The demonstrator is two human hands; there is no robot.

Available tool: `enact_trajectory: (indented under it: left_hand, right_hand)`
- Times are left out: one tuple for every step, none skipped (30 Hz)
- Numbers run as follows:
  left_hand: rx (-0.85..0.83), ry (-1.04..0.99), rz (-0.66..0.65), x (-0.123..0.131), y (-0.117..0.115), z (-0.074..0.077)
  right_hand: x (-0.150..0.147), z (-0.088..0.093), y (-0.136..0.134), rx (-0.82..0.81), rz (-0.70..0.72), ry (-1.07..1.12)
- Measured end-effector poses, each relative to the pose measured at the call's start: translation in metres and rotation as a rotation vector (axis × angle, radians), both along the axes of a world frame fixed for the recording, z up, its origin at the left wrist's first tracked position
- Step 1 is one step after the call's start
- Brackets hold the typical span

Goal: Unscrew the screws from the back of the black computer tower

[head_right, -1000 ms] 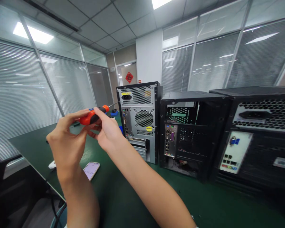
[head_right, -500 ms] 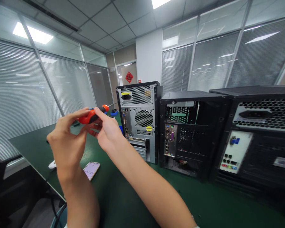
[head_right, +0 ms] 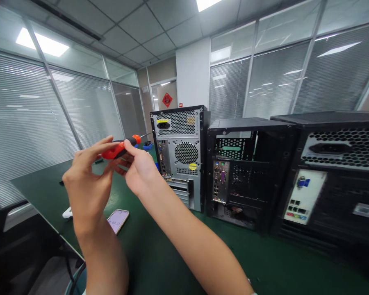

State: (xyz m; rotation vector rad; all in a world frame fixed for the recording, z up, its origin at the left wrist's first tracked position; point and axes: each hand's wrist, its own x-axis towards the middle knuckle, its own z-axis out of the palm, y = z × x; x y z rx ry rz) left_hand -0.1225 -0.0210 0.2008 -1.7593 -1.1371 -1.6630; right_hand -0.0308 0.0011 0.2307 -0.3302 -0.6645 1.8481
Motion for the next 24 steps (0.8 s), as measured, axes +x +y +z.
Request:
enact_trajectory:
  left_hand:
    - [-0.002,0.0,0.0,-0.0002,-0.0003,0.0]
    - [-0.003,-0.001,-0.003,-0.0005,-0.0004,0.0001]
    - [-0.006,-0.002,-0.01,-0.0007,-0.0004,0.0001]
    - [-0.008,-0.005,-0.021,-0.0007,-0.0003,0.0002]
    - [-0.008,-0.012,-0.034,-0.0006,-0.0001,0.0004]
    - [-0.008,-0.025,-0.047,-0.0003,0.0002,0.0007]
    - [-0.009,-0.045,-0.056,0.0002,0.0006,0.0009]
    - [-0.012,-0.071,-0.058,0.0008,0.0011,0.0012]
    - [-0.019,-0.103,-0.054,0.0013,0.0016,0.0014]
    - [-0.027,-0.138,-0.048,0.0018,0.0022,0.0015]
    - [-0.037,-0.174,-0.041,0.0022,0.0029,0.0014]
    - [-0.046,-0.207,-0.032,0.0023,0.0037,0.0012]
    - [-0.054,-0.235,-0.022,0.0023,0.0046,0.0008]
    - [-0.061,-0.255,-0.011,0.0022,0.0055,0.0004]
    - [-0.07,-0.266,0.001,0.0021,0.0063,-0.0001]
    - [-0.078,-0.27,0.014,0.002,0.0071,-0.0005]
    - [-0.086,-0.27,0.024,0.002,0.0077,-0.0009]
    - [-0.094,-0.269,0.031,0.0022,0.0083,-0.0012]
    - [-0.1,-0.269,0.037,0.0024,0.0086,-0.0013]
    - [-0.105,-0.271,0.042,0.0028,0.0088,-0.0015]
    - [-0.108,-0.275,0.048,0.0032,0.009,-0.0015]
    - [-0.111,-0.279,0.053,0.0036,0.009,-0.0015]
    - [-0.113,-0.284,0.059,0.0039,0.009,-0.0016]
    - [-0.117,-0.287,0.064,0.0042,0.0091,-0.0016]
  right_hand:
    - [-0.0001,0.0006,-0.0004,-0.008,-0.003,0.001]
    - [-0.0003,0.001,-0.0003,-0.014,-0.002,0.004]
    - [-0.0004,0.0012,0.0001,-0.015,0.002,0.012]
    - [-0.0006,0.0011,0.0009,-0.015,0.008,0.024]
    - [-0.0009,0.0008,0.0021,-0.015,0.016,0.036]
    - [-0.0011,0.0003,0.0033,-0.014,0.026,0.044]
    - [-0.0014,-0.0003,0.0044,-0.013,0.038,0.049]
    - [-0.0016,-0.0009,0.0053,-0.011,0.05,0.053]
    - [-0.0019,-0.0015,0.0058,-0.007,0.061,0.057]
    - [-0.002,-0.0019,0.0059,-0.002,0.067,0.064]
    - [-0.0022,-0.0023,0.0057,0.006,0.07,0.072]
    - [-0.0024,-0.0026,0.0052,0.014,0.07,0.082]
    - [-0.0026,-0.0028,0.0048,0.018,0.067,0.089]
    - [-0.0029,-0.0031,0.0046,0.018,0.067,0.091]
    - [-0.0033,-0.0034,0.0046,0.014,0.07,0.091]
    - [-0.0038,-0.0037,0.005,0.007,0.075,0.089]
    - [-0.0043,-0.004,0.0056,-0.001,0.08,0.085]
    - [-0.0048,-0.0043,0.0065,-0.009,0.083,0.081]
    - [-0.0052,-0.0045,0.0073,-0.015,0.085,0.076]
    - [-0.0056,-0.0046,0.008,-0.02,0.082,0.075]
    - [-0.0058,-0.0045,0.0085,-0.024,0.08,0.075]
    - [-0.0059,-0.0044,0.0087,-0.027,0.078,0.078]
    - [-0.0059,-0.0043,0.0088,-0.031,0.077,0.083]
    - [-0.0059,-0.0042,0.0087,-0.037,0.076,0.089]
